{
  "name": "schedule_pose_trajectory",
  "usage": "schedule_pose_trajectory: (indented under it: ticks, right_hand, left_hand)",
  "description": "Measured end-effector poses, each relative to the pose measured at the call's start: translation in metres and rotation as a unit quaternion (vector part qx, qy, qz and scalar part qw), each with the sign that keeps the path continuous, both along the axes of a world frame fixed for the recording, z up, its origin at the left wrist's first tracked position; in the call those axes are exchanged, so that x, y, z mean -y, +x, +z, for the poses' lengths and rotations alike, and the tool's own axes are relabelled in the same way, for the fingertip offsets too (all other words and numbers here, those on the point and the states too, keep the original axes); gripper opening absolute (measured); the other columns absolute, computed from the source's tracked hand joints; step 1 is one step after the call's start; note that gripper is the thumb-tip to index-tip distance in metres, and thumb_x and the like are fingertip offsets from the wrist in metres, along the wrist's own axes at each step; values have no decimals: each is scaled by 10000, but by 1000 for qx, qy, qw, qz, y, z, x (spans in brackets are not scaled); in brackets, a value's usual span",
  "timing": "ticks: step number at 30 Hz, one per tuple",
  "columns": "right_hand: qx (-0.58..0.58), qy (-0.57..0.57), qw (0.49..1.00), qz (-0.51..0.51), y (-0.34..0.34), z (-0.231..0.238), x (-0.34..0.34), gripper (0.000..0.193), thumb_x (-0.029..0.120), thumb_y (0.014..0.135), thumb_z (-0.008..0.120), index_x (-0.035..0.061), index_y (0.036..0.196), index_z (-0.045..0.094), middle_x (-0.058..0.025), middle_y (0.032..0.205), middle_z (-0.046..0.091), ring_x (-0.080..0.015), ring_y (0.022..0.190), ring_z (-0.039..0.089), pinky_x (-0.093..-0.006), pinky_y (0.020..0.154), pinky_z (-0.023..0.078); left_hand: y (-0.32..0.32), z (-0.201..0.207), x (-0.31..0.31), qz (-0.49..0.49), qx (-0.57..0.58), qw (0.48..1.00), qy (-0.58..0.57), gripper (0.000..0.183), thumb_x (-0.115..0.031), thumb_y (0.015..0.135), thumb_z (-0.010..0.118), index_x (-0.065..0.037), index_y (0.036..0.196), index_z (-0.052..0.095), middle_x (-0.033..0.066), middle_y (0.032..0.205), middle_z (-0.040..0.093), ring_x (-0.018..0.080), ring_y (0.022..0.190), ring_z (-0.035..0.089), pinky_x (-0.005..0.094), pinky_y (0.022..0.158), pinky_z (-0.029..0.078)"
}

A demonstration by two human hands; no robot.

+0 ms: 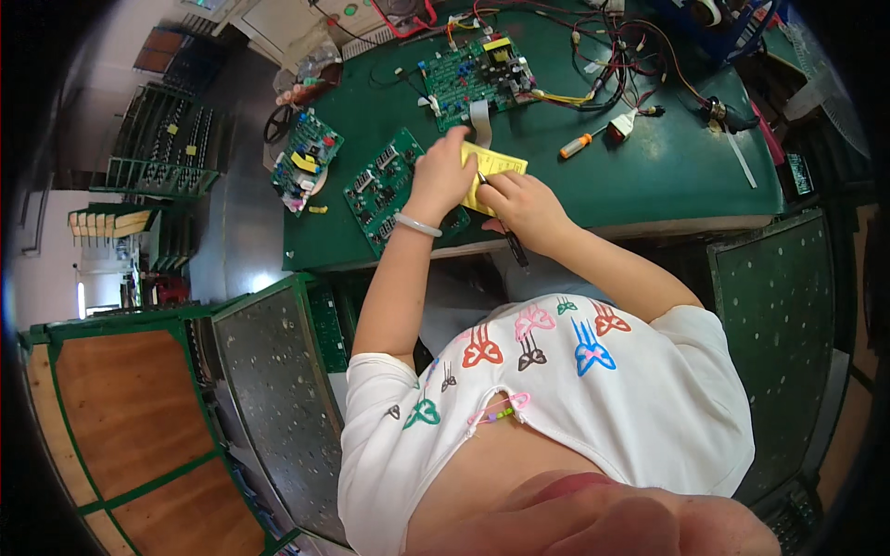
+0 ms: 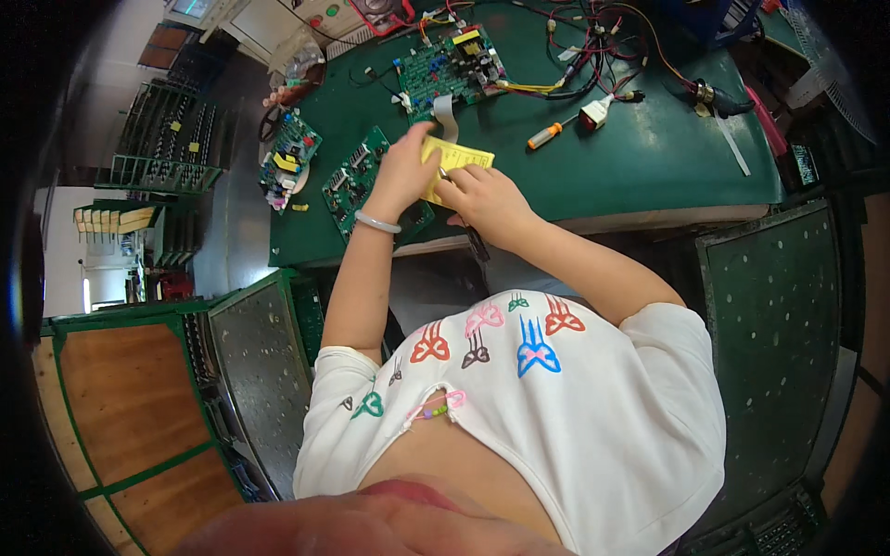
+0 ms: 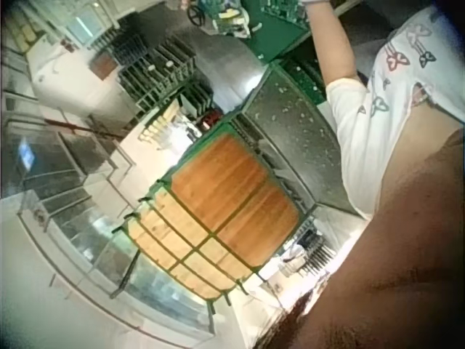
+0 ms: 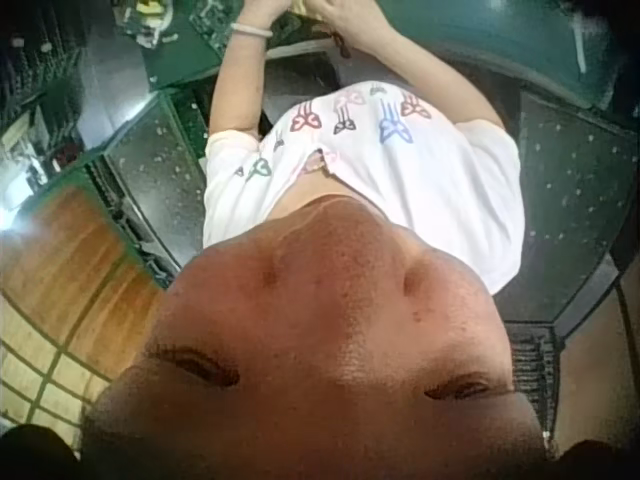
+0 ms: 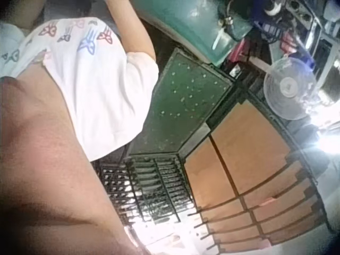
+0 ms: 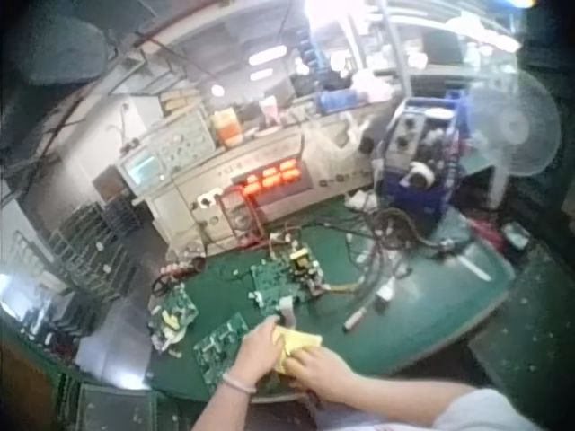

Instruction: The person sits at a workbench and writes on a yellow notepad with a pen. They then pick up a roll of white tape, tear off a piece, and apply it to a green circuit board. The person places the labeled board into a green storage bin and picks up another board to inspect.

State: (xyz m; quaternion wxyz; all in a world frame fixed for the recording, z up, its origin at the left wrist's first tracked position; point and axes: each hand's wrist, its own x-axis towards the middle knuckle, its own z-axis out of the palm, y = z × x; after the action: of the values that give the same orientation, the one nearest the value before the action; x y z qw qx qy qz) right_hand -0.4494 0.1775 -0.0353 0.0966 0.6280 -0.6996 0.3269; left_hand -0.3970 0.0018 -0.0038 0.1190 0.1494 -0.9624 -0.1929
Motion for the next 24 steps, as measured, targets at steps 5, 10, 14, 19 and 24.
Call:
schedule_pose_trajectory:
  ticks: [5,10,14,19,24]
  right_hand:
    - [-61,11,998,16,-8,-3,-18,270,131,764,615,103,1024,545,-63,916,570,-215,795,620,-326,623,525]
    - [25,-84,996,33,-24,11,-56,122,103,772,626,56,868,568,-83,881,603,-247,730,628,-319,620,523]
    - [211,-164,964,8,-42,27,-66,144,-30,744,659,19,838,561,-80,743,615,-234,731,677,-283,658,532]
    - [251,-266,931,-15,-49,46,-62,292,-154,730,714,25,806,496,-96,791,668,-236,872,726,-269,694,549]
    - [305,-224,925,23,-51,59,-62,338,-129,785,696,50,823,413,-156,853,700,-229,866,715,-314,743,555]
  left_hand:
    - [-1,-5,1,-10,5,990,143,468,-67,842,604,3,1275,443,203,1101,621,313,1021,626,397,826,520]
    - [3,14,-12,55,-1,788,613,466,-47,874,606,-48,1302,423,139,1111,605,219,1010,638,346,778,546]
    - [9,28,-29,15,-30,588,808,333,-295,958,535,-93,1220,494,50,1098,581,212,1042,568,499,930,488]
    - [15,22,-72,19,-97,460,882,471,-509,953,499,-98,1169,576,140,1157,576,372,1180,513,587,1039,393]
    - [17,38,-82,-143,-153,395,895,599,-628,925,452,-166,1299,527,170,1340,487,418,1291,434,597,1061,352]
